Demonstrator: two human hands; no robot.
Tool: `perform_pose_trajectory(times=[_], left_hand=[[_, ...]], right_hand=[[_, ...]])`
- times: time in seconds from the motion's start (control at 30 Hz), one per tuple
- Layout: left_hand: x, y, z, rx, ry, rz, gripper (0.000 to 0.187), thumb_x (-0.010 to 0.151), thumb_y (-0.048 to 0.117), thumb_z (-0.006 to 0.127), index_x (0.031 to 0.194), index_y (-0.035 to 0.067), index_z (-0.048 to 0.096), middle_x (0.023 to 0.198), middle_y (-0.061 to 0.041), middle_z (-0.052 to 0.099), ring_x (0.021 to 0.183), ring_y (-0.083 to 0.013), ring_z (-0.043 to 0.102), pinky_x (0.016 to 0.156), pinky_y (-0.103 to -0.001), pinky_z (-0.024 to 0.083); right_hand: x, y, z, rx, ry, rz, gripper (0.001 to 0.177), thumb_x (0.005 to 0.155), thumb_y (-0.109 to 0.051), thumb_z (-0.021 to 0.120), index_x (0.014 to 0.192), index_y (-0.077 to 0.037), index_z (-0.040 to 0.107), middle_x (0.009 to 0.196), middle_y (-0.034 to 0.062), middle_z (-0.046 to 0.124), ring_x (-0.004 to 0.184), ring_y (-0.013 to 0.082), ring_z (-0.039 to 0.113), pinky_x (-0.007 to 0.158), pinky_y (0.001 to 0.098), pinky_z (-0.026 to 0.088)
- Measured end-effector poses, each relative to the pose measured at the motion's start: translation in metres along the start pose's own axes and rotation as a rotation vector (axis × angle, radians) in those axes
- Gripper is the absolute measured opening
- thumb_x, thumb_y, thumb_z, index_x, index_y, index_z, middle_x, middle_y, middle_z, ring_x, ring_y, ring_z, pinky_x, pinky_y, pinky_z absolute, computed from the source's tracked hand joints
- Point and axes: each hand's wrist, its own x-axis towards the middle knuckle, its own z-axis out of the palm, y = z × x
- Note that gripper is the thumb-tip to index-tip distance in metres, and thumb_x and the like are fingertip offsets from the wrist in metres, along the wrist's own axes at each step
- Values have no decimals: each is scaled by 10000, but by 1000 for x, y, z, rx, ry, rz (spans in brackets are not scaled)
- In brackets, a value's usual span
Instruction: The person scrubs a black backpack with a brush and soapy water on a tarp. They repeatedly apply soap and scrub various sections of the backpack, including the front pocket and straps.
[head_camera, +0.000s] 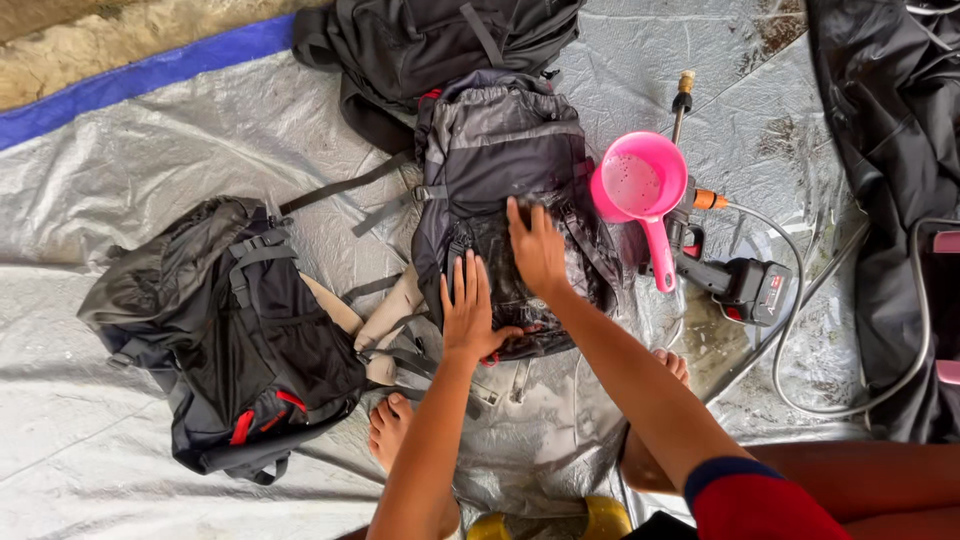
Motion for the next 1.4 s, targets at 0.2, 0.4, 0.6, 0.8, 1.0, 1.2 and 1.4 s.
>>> perform_pose_trajectory(times=[0.2,0.4,0.6,0.8,1.0,1.2,1.4], left_hand=[[-10,8,0,105,191,-174,1892,376,932,912,1769,-42,83,1860,-247,71,1728,-417,42,1398,-537,35],[-13,8,3,80,219,-231,1549,626,681,897,1765,-57,149,1871,-236,85,1741,-393,40,1403,-510,-12],[-22,11,-5,15,129,-163,1723,535,902,878,1773,-40,136,1873,-226,70,1738,-397,17,1393,-549,-46],[-6,-6,16,-69,-40,-177,1698,569,647,967,1783,-29,-8,1869,-257,-47,1724,-445,-84,1391,-610,-69],[-4,-6,15,-74,-134,-198,1646,628,634,888,1783,-36,-76,1867,-267,-124,1712,-467,-166,1363,-628,-140],[-3,4,-3,-60,-204,-181,1702,683,914,776,1775,-22,-134,1858,-255,-197,1704,-460,-219,1349,-620,-164],[1,-3,12,-52,-267,-226,1677,689,720,888,1773,-10,-163,1851,-255,-227,1691,-453,-259,1341,-634,-186]], right_hand=[[-16,-30,-34,83,-97,91,417,1117,-225,688,1513,-96,704,1143,261,684,805,266,748,517,332,604],[-94,-54,-31,126,-79,-163,456,1101,-306,629,1535,-177,681,1096,179,622,776,273,714,497,357,586],[18,-33,44,12,-1,-143,391,1091,-285,693,1463,-169,728,1117,145,590,777,204,686,496,295,545],[-43,-59,-24,107,-122,-150,423,1109,-233,678,1499,-70,679,1135,188,599,820,263,754,523,299,606],[-62,-53,12,118,-34,-278,368,1116,-282,632,1435,-131,735,1096,154,564,772,245,722,455,290,544],[15,-44,59,-25,65,-166,450,1104,-322,685,1517,-143,673,1079,135,600,739,175,692,484,257,552],[-63,-46,-26,213,-122,-209,455,1135,-332,656,1553,-153,664,1121,185,659,712,226,723,475,310,574]])
